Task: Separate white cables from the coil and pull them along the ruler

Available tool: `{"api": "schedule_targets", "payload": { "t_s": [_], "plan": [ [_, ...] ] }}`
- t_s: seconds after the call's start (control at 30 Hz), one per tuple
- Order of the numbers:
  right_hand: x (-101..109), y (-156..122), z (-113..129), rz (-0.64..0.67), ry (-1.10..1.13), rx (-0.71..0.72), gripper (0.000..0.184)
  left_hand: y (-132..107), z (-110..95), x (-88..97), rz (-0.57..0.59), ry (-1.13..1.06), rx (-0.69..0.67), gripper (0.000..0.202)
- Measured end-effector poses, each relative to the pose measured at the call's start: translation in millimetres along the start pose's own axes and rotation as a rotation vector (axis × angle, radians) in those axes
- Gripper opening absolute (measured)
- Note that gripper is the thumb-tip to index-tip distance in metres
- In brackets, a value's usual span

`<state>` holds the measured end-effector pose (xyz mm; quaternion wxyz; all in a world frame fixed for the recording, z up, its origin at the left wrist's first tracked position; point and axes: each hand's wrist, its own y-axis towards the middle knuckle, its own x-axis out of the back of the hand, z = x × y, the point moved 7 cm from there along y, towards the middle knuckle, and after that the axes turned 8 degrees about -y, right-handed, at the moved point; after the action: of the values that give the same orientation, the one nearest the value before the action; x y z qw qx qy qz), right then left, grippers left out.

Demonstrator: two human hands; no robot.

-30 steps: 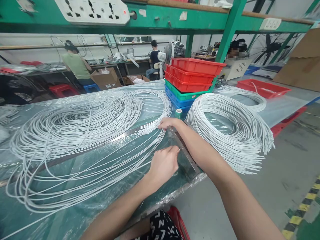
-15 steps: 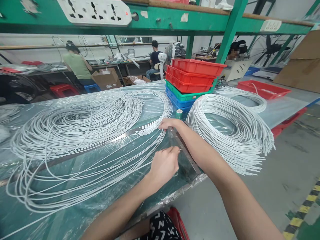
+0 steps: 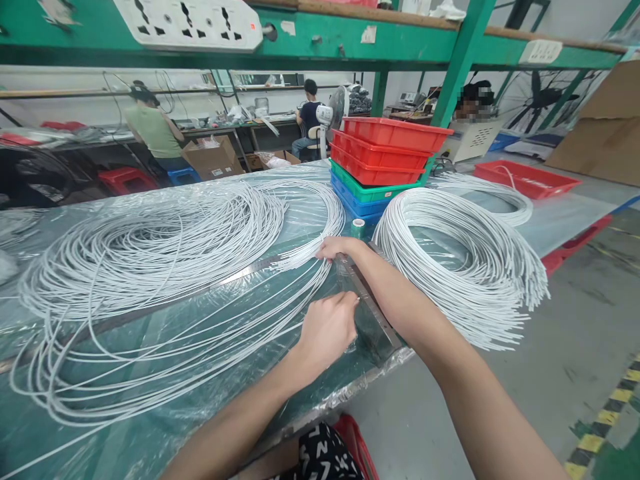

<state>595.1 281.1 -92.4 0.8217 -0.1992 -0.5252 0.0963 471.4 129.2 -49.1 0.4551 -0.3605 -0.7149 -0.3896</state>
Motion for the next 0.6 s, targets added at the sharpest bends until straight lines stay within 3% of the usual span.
{"api": "schedule_targets", "payload": {
  "t_s": [0.6],
  "plan": [
    [-0.6, 1.8, -0.1, 0.004, 0.024, 0.024, 0.023, -0.5, -0.7, 0.5, 0.045, -0.024, 0.025, 0.013]
  ]
}}
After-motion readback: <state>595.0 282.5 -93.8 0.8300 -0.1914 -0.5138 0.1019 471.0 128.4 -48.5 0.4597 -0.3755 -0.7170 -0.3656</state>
